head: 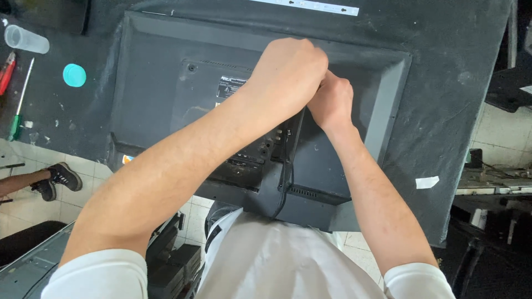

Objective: The person is disassembling the back panel of a television, testing the screen, and then reassembling the panel using a screwdriver.

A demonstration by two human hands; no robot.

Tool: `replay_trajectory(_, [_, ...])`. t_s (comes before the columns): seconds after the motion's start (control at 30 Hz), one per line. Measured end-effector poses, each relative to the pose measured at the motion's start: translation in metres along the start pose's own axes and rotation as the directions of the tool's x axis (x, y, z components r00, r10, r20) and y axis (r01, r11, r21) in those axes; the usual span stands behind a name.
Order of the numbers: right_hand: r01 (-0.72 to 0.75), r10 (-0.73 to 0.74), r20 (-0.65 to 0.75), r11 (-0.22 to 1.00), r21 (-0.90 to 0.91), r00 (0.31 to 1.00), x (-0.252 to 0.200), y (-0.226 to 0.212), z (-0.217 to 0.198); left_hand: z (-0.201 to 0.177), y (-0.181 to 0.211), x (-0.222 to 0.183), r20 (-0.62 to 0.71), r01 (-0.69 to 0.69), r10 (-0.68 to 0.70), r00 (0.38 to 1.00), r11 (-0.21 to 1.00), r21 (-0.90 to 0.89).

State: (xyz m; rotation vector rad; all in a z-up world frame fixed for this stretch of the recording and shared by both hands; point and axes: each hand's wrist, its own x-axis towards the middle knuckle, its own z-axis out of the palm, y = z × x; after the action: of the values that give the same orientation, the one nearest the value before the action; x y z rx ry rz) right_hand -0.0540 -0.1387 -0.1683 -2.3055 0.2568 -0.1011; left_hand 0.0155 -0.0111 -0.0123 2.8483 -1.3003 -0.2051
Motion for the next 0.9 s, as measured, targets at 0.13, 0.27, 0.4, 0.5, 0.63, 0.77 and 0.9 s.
replay_trajectory(0.13, [-0.103, 0.107, 0.077, 0.993, -0.061, 0.991, -0.006, -0.025, -0.027, -0.012, 0.001, -0.009, 0.014, -0.146, 0.146, 0.989, 0.989, 0.038])
replay_trajectory(0.27, [-0.519, 0.523, 0.245, 0.480, 0.707, 0.817, -0.029, -0.042, -0.059, -0.039, -0.021, -0.035, -0.079, -0.158, 0.155, 0.985, 0.987, -0.033])
replay_trajectory(0.4, [-0.355, 0.437, 0.500, -0.374, 0.857, 0.748, -0.078, -0.042, -0.092, -0.087, -0.054, -0.102, -0.364, -0.089, 0.019, 0.931, 0.980, -0.177])
replay_trajectory(0.5, [-0.337, 0.532, 0.518, -0.404, 0.850, 0.670, -0.107, -0.065, -0.090, -0.090, -0.080, -0.153, -0.435, -0.171, -0.144, 0.889, 0.777, -0.606])
replay_trajectory(0.63, [-0.283, 0.577, 0.509, -0.439, 0.853, 0.639, -0.139, -0.076, -0.067, -0.041, -0.112, -0.210, -0.203, -0.061, -0.508, 0.837, 0.282, -0.958])
replay_trajectory(0.77, [-0.046, 0.563, 0.523, -0.651, 0.758, 0.640, -0.161, -0.104, -0.040, 0.033, -0.143, -0.259, 0.085, -0.205, -0.685, 0.723, -0.330, -0.922])
replay_trajectory(0.9, [-0.098, 0.639, 0.507, -0.563, 0.821, 0.579, -0.178, -0.119, -0.004, 0.045, -0.170, -0.294, 0.267, -0.146, -0.663, 0.700, -0.498, -0.855])
